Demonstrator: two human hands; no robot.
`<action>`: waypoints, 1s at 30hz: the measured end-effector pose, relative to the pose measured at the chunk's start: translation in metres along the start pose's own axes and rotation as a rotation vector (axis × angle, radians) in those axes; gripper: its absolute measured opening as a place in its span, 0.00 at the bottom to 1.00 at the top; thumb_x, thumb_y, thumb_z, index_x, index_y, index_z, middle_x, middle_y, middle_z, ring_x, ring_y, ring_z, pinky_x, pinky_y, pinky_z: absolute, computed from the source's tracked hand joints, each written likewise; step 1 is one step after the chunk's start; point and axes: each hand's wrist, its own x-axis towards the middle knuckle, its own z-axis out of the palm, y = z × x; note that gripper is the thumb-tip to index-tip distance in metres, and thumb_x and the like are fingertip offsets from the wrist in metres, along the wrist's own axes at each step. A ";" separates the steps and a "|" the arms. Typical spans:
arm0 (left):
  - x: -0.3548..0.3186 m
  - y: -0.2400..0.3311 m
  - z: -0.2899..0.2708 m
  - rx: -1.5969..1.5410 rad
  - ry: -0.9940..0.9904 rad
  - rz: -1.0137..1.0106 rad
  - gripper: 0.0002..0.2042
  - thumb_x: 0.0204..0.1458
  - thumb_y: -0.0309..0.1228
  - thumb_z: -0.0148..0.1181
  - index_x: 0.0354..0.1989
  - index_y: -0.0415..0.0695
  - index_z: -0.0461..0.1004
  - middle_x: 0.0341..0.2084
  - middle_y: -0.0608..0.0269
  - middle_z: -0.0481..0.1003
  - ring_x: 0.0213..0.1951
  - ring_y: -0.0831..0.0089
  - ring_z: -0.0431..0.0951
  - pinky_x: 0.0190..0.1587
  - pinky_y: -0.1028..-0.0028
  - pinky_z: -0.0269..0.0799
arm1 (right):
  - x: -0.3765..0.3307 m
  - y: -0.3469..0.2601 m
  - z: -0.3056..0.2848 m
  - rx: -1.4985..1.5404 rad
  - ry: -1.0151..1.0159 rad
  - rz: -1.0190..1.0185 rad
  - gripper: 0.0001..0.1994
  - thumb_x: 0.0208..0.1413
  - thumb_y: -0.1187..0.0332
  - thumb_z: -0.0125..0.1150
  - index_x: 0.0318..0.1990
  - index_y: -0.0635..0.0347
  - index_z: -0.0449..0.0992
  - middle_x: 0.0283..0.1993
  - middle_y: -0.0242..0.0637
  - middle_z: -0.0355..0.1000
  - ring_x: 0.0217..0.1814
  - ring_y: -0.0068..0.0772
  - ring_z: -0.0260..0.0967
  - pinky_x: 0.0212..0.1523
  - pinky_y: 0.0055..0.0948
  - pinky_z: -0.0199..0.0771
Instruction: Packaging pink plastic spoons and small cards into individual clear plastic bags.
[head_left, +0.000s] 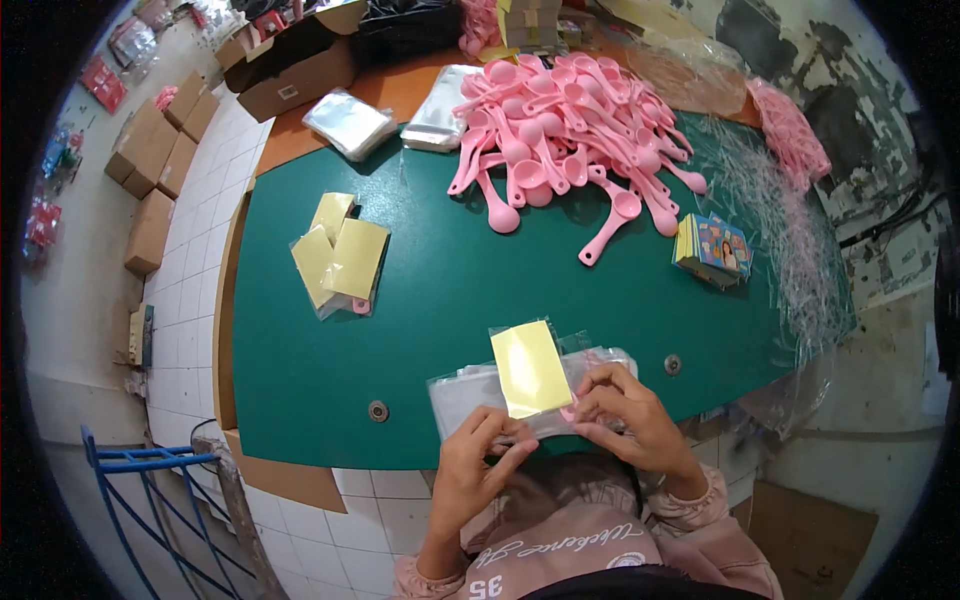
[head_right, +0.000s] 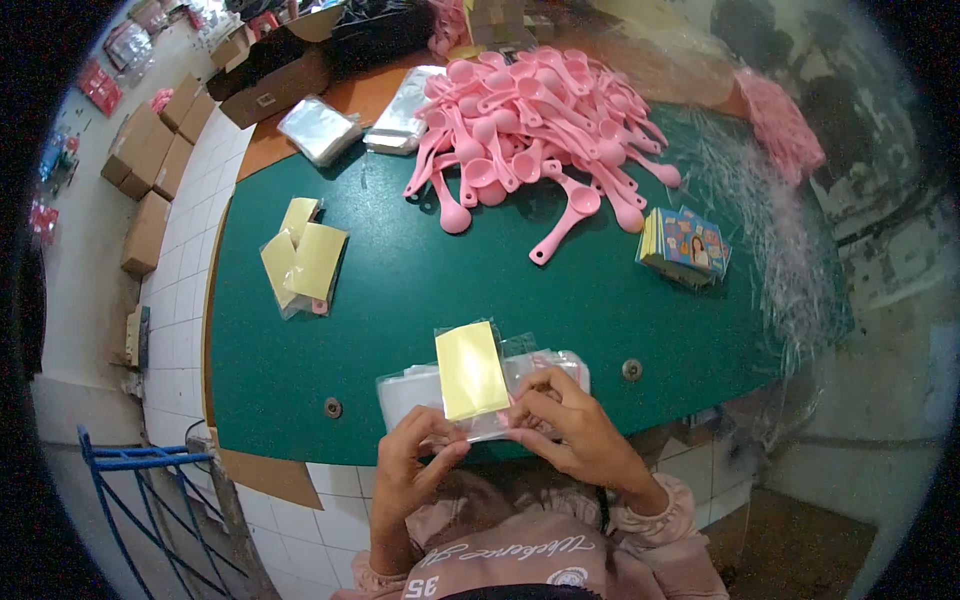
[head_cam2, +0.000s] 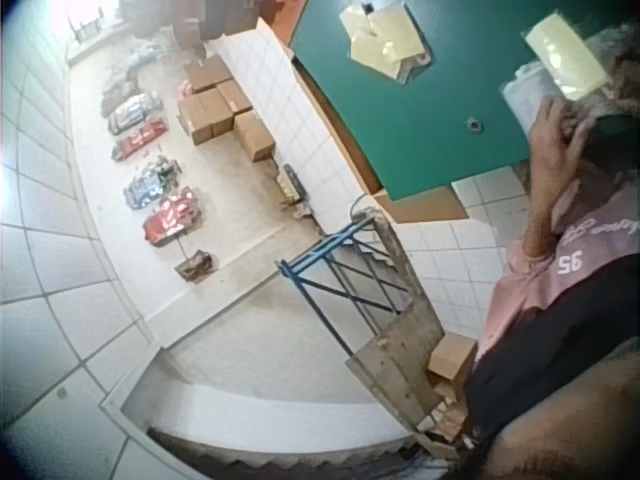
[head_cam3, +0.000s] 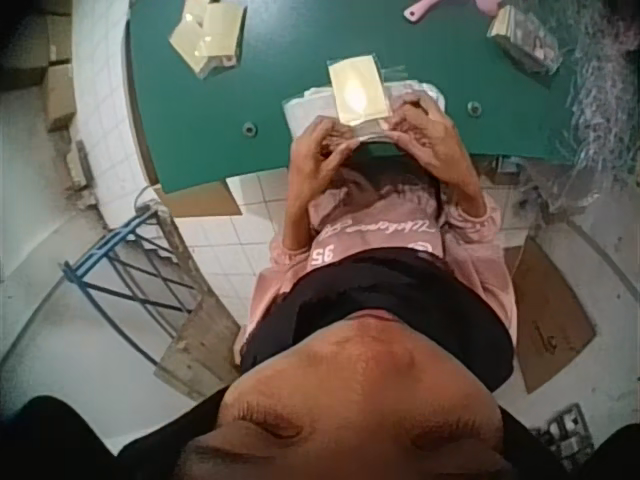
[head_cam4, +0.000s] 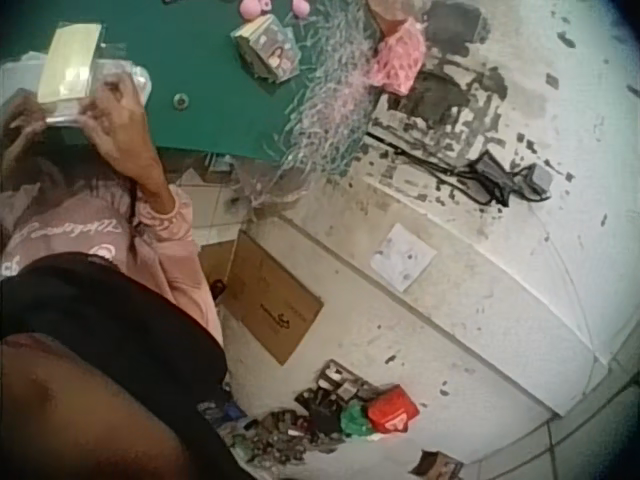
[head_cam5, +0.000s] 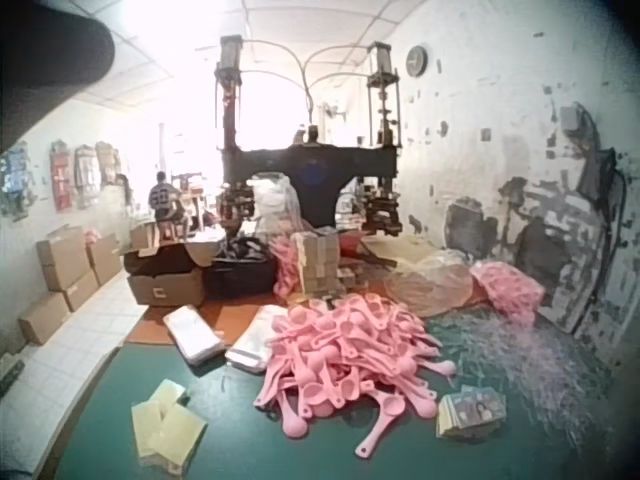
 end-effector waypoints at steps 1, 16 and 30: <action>0.000 0.002 0.003 0.007 0.057 0.016 0.05 0.44 0.19 0.58 0.29 0.36 0.69 0.31 0.64 0.70 0.34 0.79 0.72 0.34 0.80 0.72 | -0.005 -0.002 -0.002 0.099 -0.051 0.088 0.09 0.46 0.72 0.60 0.36 0.63 0.72 0.37 0.38 0.61 0.38 0.33 0.64 0.37 0.29 0.67; -0.019 -0.006 0.026 -0.139 0.363 -0.167 0.11 0.44 0.20 0.60 0.34 0.35 0.65 0.23 0.61 0.71 0.27 0.80 0.73 0.28 0.82 0.70 | -0.023 -0.004 0.038 0.567 0.238 0.510 0.06 0.52 0.79 0.51 0.36 0.70 0.62 0.28 0.42 0.70 0.27 0.25 0.72 0.25 0.19 0.74; -0.012 0.007 0.028 -0.249 0.340 -0.172 0.11 0.50 0.22 0.52 0.42 0.37 0.62 0.26 0.58 0.73 0.27 0.82 0.72 0.27 0.84 0.66 | -0.022 -0.018 0.025 0.437 0.130 0.489 0.19 0.51 0.79 0.51 0.53 0.64 0.64 0.30 0.41 0.73 0.29 0.25 0.73 0.30 0.22 0.74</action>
